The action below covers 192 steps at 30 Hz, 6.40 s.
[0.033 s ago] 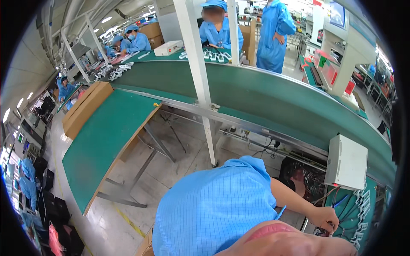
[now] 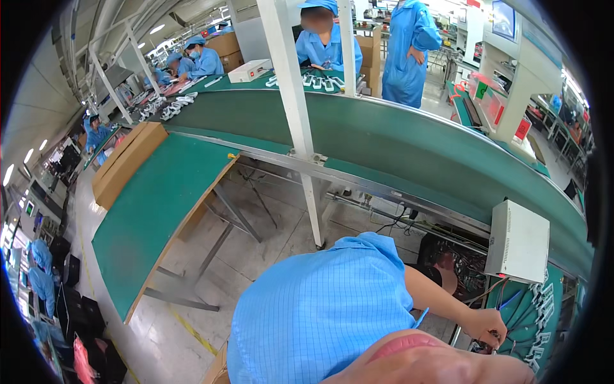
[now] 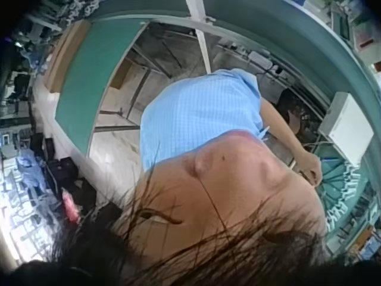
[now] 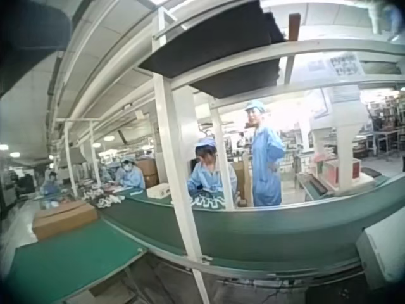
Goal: Connecting and organizing wiring harnesses for a series of small printed circuit boards on a factory workbench.
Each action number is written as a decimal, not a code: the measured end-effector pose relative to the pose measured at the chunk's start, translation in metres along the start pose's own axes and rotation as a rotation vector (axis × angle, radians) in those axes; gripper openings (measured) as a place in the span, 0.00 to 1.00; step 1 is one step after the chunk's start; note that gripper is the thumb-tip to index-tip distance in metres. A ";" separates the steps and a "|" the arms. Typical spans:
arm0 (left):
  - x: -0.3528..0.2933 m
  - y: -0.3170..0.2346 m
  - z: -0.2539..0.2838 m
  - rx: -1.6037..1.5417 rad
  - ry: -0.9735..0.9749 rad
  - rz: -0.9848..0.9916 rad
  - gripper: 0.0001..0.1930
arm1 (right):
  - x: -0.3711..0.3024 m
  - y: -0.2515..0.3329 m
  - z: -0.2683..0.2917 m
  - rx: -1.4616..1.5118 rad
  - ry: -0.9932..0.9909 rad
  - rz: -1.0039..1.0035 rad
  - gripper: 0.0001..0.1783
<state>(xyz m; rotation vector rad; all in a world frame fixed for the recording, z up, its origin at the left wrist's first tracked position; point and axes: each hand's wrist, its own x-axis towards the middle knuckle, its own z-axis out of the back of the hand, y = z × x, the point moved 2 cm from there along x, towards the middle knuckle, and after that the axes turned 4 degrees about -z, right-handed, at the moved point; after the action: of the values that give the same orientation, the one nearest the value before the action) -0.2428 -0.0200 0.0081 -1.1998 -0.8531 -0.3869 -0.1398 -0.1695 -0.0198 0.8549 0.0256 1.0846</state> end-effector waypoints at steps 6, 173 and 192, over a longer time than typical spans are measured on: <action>0.000 0.013 -0.022 0.229 -0.115 -0.009 0.08 | 0.004 0.001 -0.005 0.064 -0.010 -0.040 0.07; 0.228 0.187 -0.057 1.471 0.668 1.004 0.43 | -0.015 0.028 0.025 0.107 0.182 0.173 0.19; 0.227 0.198 -0.061 1.497 0.604 1.019 0.43 | -0.015 0.031 0.029 0.118 0.166 0.159 0.14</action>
<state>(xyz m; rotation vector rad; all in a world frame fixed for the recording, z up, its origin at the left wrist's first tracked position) 0.0581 0.0305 0.0428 0.0531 0.1796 0.6544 -0.1592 -0.1927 0.0133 0.8818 0.1640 1.3113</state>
